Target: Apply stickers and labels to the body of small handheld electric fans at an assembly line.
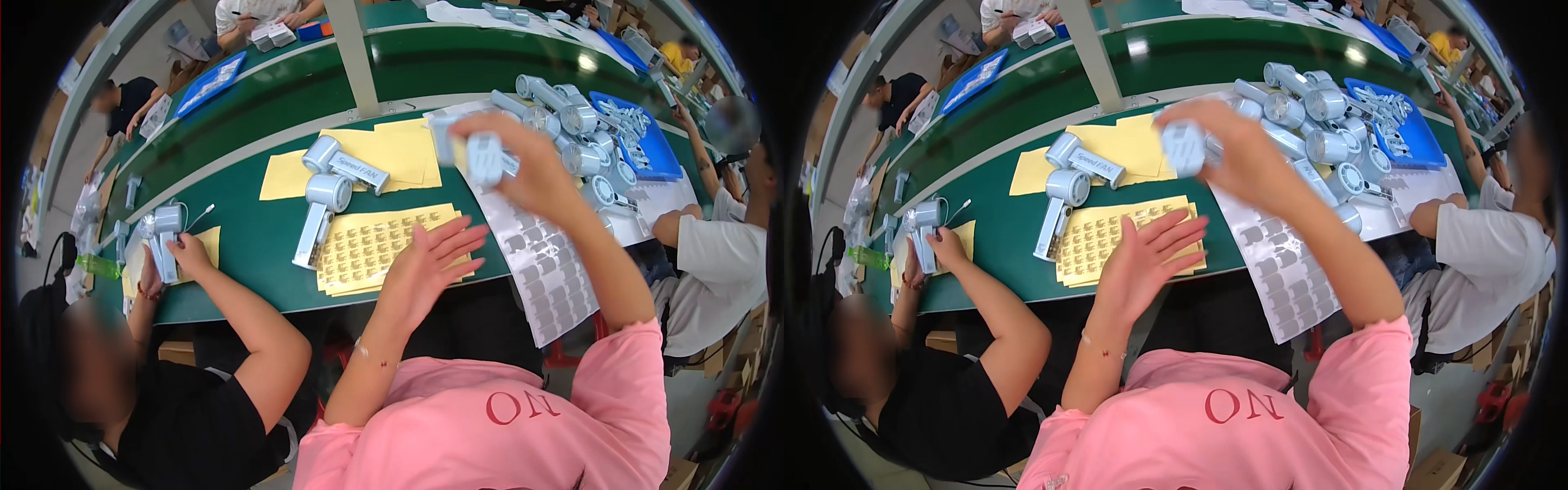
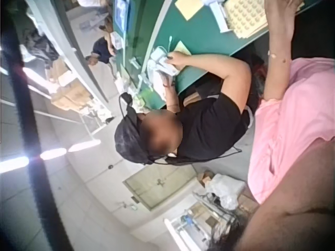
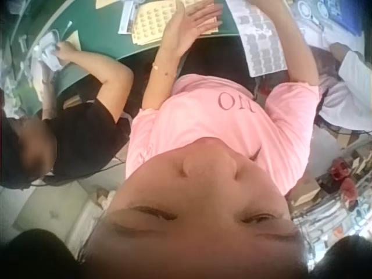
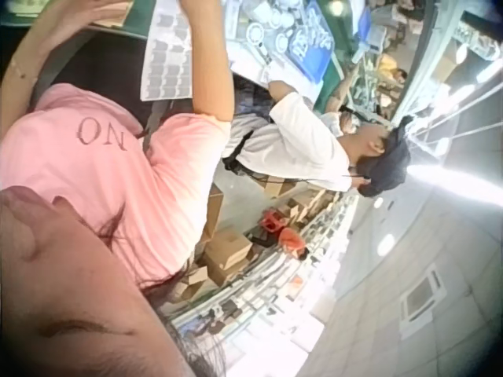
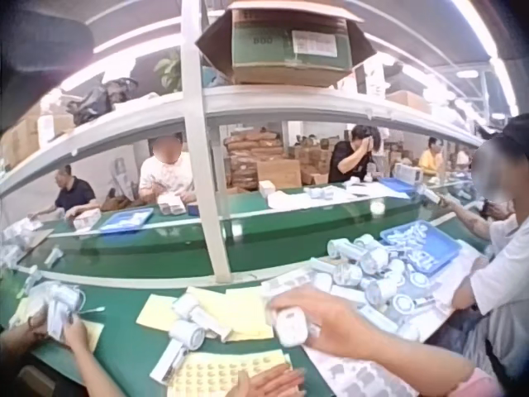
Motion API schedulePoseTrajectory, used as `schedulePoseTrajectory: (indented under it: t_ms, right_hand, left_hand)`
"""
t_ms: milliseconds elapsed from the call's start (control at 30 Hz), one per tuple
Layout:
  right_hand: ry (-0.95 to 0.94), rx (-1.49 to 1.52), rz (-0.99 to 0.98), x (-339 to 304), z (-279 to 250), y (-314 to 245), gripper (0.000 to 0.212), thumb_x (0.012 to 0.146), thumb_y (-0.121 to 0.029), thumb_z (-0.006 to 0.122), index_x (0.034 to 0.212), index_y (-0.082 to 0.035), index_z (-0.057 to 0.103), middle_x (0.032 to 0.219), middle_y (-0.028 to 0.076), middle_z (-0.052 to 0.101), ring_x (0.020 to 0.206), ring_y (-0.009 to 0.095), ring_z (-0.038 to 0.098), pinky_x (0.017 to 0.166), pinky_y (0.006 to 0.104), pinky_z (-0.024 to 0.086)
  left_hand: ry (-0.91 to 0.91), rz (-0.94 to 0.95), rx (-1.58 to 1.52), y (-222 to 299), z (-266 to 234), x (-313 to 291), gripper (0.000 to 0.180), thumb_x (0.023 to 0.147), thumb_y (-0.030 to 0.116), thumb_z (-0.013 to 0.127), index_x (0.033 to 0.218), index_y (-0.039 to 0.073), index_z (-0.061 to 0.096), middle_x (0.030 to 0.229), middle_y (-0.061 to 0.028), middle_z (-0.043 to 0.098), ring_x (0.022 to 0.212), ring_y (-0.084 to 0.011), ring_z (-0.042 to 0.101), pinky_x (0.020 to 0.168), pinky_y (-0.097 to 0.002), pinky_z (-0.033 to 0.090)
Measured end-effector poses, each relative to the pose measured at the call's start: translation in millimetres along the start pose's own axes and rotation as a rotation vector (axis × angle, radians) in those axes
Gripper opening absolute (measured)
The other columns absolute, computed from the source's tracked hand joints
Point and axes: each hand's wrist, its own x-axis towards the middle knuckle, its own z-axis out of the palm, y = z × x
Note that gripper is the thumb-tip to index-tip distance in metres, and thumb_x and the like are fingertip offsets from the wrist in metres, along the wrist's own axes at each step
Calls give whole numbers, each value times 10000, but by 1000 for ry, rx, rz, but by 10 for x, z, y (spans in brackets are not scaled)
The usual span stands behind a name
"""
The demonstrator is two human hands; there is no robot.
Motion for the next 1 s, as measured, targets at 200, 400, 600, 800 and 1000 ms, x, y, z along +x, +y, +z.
schedulePoseTrajectory:
  t_ms: [200, 400, 600, 800, 1000]
  right_hand:
    - [-247, -263, -335, -668, 394, -445, 392, 696, -7, 614, 1077, -94, 581, 1184, 124, 524, 1149, 315, 476, 990, 422, 366]
    - [-14, -139, 451, -823, 156, 416, 127, 773, 15, 582, 893, -13, 610, 829, 105, 589, 566, 186, 595, 542, 262, 472]
    - [-16, -741, 192, -622, 444, 797, 61, 772, 0, 533, 752, 7, 590, 794, 171, 583, 617, 264, 614, 516, 342, 492]
    - [-222, -918, 293, -396, 732, 751, 96, 728, -17, 550, 717, -38, 642, 778, 173, 604, 690, 289, 642, 574, 339, 531]
    - [-167, -931, 333, -459, 752, 859, 79, 736, -24, 549, 705, -30, 621, 743, 142, 612, 668, 234, 650, 534, 299, 527]
  left_hand:
    - [185, 53, -385, -157, -145, -58, 442, 912, 447, 431, 1120, 61, 488, 1008, -87, 564, 946, -204, 553, 860, -391, 446]
    - [345, 318, 165, 132, -323, -214, 192, 882, 229, 561, 902, 55, 481, 687, -40, 497, 563, -111, 471, 508, -236, 404]
    - [438, 367, 442, 84, -311, -244, 430, 902, 372, 503, 1078, -20, 479, 819, -71, 546, 620, -109, 570, 516, -216, 485]
    - [282, 213, 188, -19, -230, -304, 487, 945, 334, 410, 1269, -27, 366, 873, -67, 541, 707, -147, 569, 640, -278, 496]
    - [293, 256, 223, -13, -279, -358, 506, 952, 378, 374, 1250, -31, 377, 864, -65, 533, 697, -146, 561, 612, -271, 487]
